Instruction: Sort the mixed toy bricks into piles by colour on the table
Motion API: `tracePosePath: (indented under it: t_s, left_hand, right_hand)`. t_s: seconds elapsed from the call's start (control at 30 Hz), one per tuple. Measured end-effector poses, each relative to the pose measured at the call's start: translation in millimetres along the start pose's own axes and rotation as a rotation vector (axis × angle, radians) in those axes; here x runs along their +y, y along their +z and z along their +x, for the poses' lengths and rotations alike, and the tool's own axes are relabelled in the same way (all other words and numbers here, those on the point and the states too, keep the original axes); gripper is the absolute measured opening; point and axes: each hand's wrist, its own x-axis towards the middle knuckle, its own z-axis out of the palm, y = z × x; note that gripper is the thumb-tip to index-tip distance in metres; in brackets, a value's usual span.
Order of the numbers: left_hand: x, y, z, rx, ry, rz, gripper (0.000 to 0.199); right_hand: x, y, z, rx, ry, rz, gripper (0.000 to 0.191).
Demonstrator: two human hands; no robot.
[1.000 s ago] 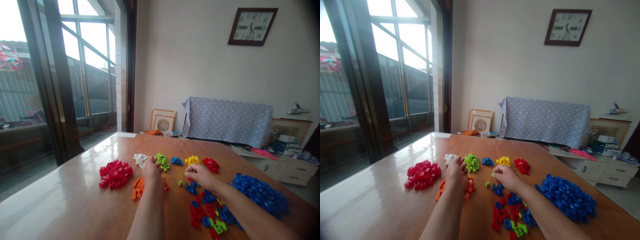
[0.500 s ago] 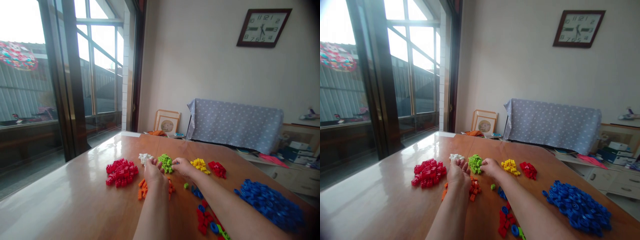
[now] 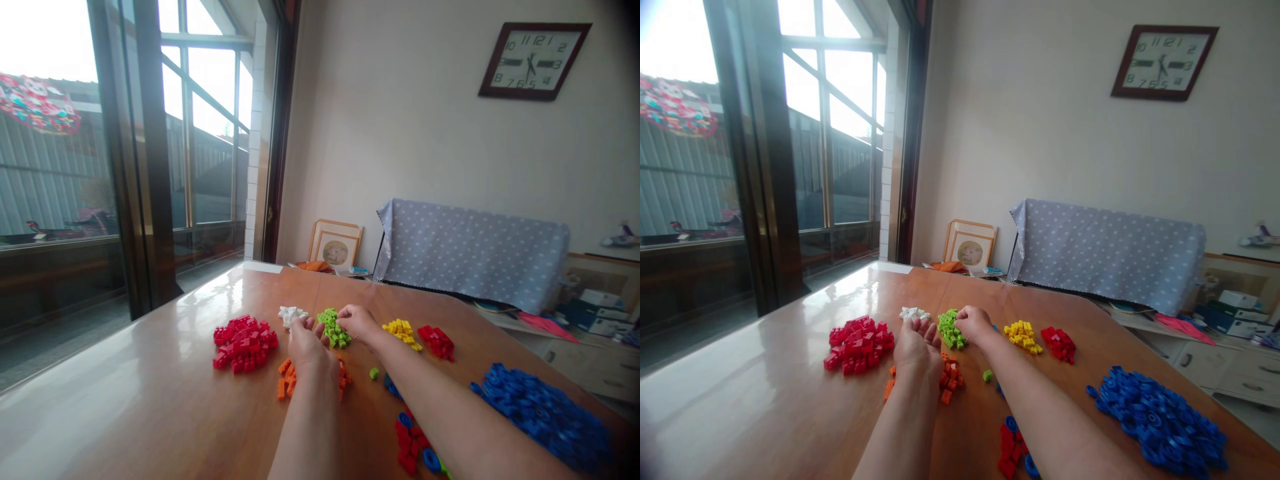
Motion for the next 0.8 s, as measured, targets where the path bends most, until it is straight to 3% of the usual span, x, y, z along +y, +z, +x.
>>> tracePosePath:
  t_s: [0.2,0.4,0.63,0.8]
  left_hand:
    - [1.4,0.0,-1.9,0.009,0.003,-0.013,0.024]
    - [-0.1,-0.2,-3.4,0.010,-0.017,-0.047,0.025]
    - [-1.7,0.8,-7.2,0.003,0.004,-0.057,0.021]
    - [-2.5,0.9,-4.6,0.002,0.004,-0.069,0.020]
  right_hand:
    - [-10.4,7.4,11.4,0.021,-0.016,-0.032,0.015]
    - [4.0,-22.0,-6.9,0.007,-0.055,-0.100,0.016]
    - [33.9,-66.7,-51.5,-0.184,-0.110,-0.225,0.016]
    - [45.1,-72.8,-73.8,-0.344,-0.163,-0.346,0.013]
